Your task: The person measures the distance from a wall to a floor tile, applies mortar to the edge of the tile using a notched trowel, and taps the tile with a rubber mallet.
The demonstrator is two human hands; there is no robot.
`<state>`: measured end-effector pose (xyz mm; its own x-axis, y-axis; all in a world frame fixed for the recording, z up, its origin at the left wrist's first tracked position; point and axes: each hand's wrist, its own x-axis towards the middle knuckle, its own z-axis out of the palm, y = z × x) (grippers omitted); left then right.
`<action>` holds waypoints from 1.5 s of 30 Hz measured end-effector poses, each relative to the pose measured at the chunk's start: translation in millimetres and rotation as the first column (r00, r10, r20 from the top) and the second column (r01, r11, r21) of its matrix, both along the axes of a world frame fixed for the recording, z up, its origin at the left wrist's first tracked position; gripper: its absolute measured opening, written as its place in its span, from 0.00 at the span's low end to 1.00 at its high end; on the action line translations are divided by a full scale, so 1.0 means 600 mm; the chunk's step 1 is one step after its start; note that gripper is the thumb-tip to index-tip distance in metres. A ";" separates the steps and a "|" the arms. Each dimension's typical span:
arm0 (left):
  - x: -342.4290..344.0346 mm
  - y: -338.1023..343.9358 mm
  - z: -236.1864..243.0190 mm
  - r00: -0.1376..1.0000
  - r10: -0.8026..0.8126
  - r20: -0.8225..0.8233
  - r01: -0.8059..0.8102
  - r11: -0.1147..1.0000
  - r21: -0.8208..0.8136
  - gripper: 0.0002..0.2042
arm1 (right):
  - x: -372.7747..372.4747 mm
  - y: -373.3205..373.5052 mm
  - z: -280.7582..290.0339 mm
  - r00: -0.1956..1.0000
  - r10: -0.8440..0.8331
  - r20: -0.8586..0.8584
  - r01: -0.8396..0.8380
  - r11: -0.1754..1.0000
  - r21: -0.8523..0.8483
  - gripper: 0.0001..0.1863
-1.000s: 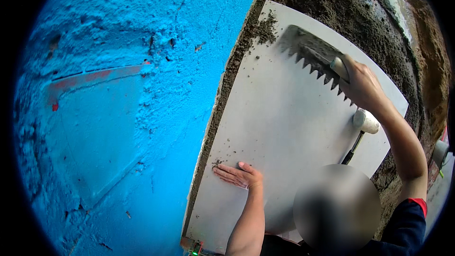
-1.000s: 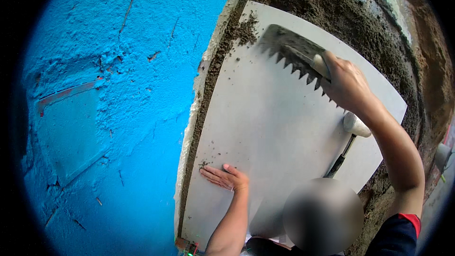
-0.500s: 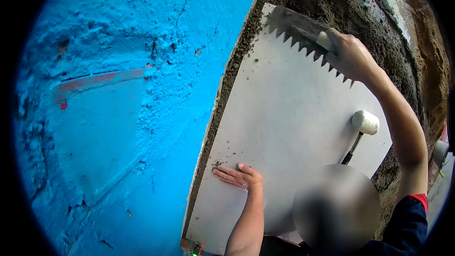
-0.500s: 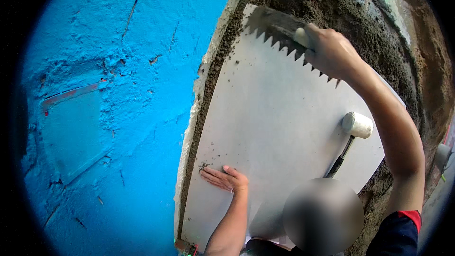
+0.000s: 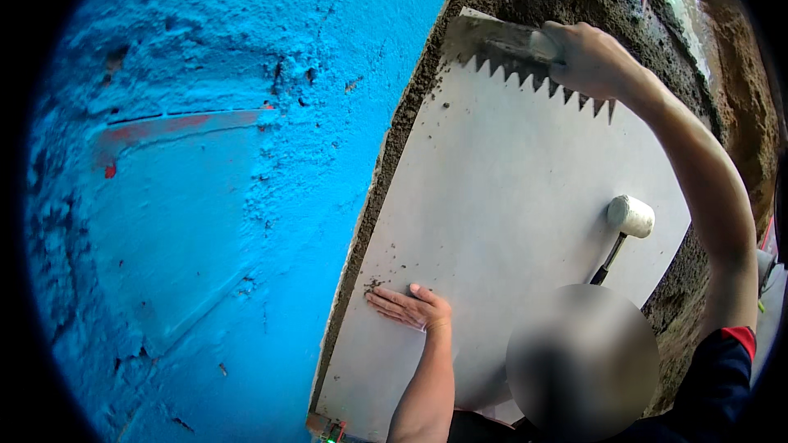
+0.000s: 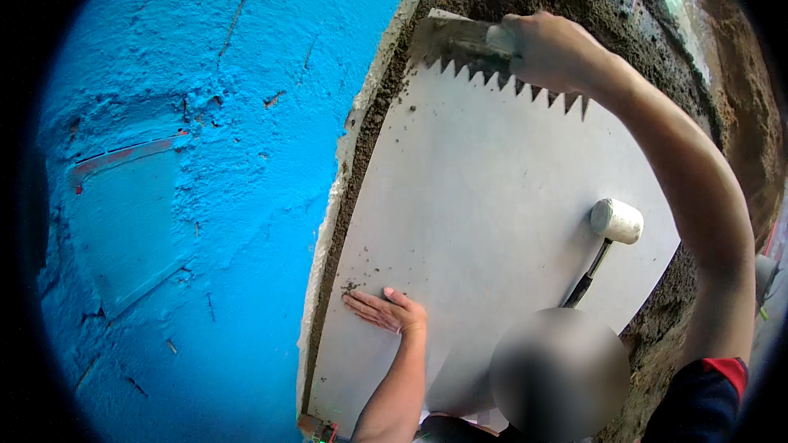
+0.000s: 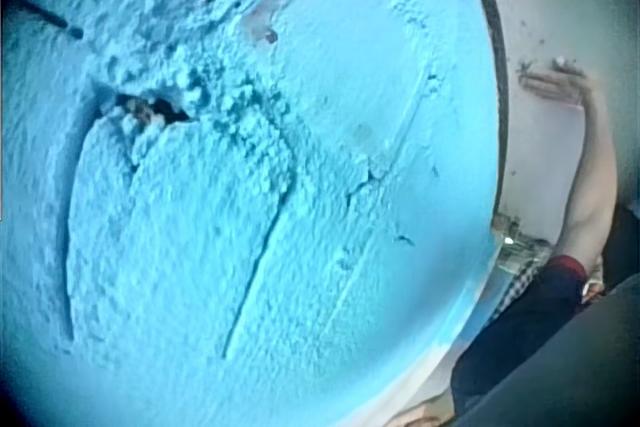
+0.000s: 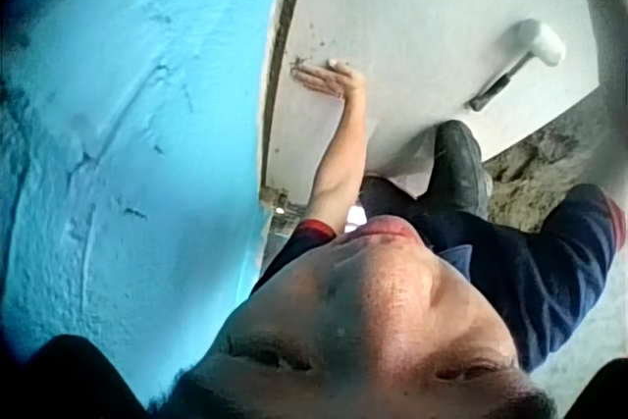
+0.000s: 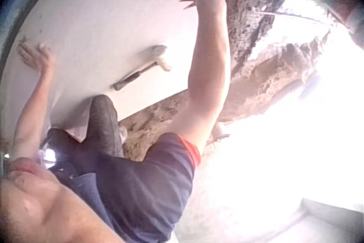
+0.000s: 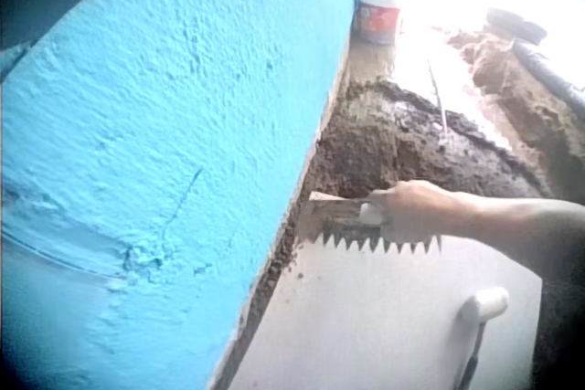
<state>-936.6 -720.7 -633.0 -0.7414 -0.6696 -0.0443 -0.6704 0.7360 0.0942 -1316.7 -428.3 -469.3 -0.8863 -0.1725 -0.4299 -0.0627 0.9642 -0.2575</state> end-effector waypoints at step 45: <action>-0.005 0.004 -0.002 0.998 -0.055 -0.036 0.055 0.998 -0.016 0.38 | -0.258 -0.038 -0.012 0.908 0.417 0.044 -0.371 0.750 0.547 0.22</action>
<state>-939.7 -718.3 -634.2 -0.7781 -0.6282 -0.0068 -0.6251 0.7732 0.1069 -1471.3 -451.1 -476.3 -0.8246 -0.2784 -0.4925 -0.4650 0.8294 0.3097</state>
